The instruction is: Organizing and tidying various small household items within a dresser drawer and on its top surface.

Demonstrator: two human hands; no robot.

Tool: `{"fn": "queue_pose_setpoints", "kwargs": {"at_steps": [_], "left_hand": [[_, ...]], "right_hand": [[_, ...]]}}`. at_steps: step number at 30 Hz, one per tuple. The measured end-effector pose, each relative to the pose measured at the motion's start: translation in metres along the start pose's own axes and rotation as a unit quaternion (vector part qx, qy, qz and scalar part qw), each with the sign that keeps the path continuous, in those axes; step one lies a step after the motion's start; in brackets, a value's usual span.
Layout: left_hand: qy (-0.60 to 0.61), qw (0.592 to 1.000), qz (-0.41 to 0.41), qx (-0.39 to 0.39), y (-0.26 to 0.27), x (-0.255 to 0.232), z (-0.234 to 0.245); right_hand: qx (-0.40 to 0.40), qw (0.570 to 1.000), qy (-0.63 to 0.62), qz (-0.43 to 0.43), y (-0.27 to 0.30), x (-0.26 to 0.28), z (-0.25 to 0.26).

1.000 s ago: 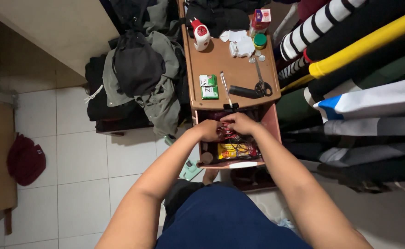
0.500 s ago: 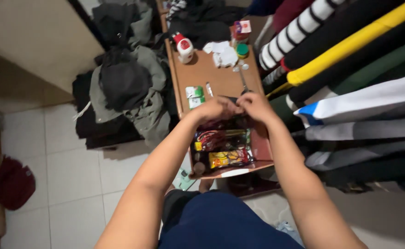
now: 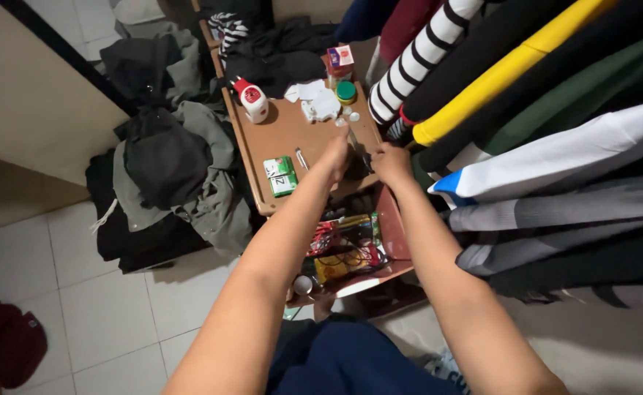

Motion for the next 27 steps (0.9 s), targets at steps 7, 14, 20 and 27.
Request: {"fn": "queue_pose_setpoints", "kwargs": {"at_steps": [7, 14, 20, 27], "left_hand": [[0.024, 0.998, 0.039, 0.037, 0.002, 0.005, -0.006], [0.046, 0.998, 0.024, 0.025, 0.028, -0.013, 0.004], [0.114, 0.99, 0.007, 0.088, 0.075, -0.037, 0.016], [0.133, 0.983, -0.041, 0.12, 0.153, -0.056, 0.056]], "right_hand": [[0.027, 0.999, -0.02, -0.025, 0.001, -0.001, 0.003], [0.045, 0.99, -0.129, -0.033, 0.016, 0.025, 0.032], [0.048, 0.98, -0.191, 0.029, 0.022, 0.032, 0.034], [0.132, 0.968, -0.165, 0.136, 0.061, 0.09, 0.084]]}}
Point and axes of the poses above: each hand's wrist, its own y-axis away from the middle knuckle, its own z-axis out of the back of the hand, x = y × z, the point moved 5 cm from there along -y, towards the middle knuckle, and after that the axes turned 6 degrees about y, right-handed, at the moved point
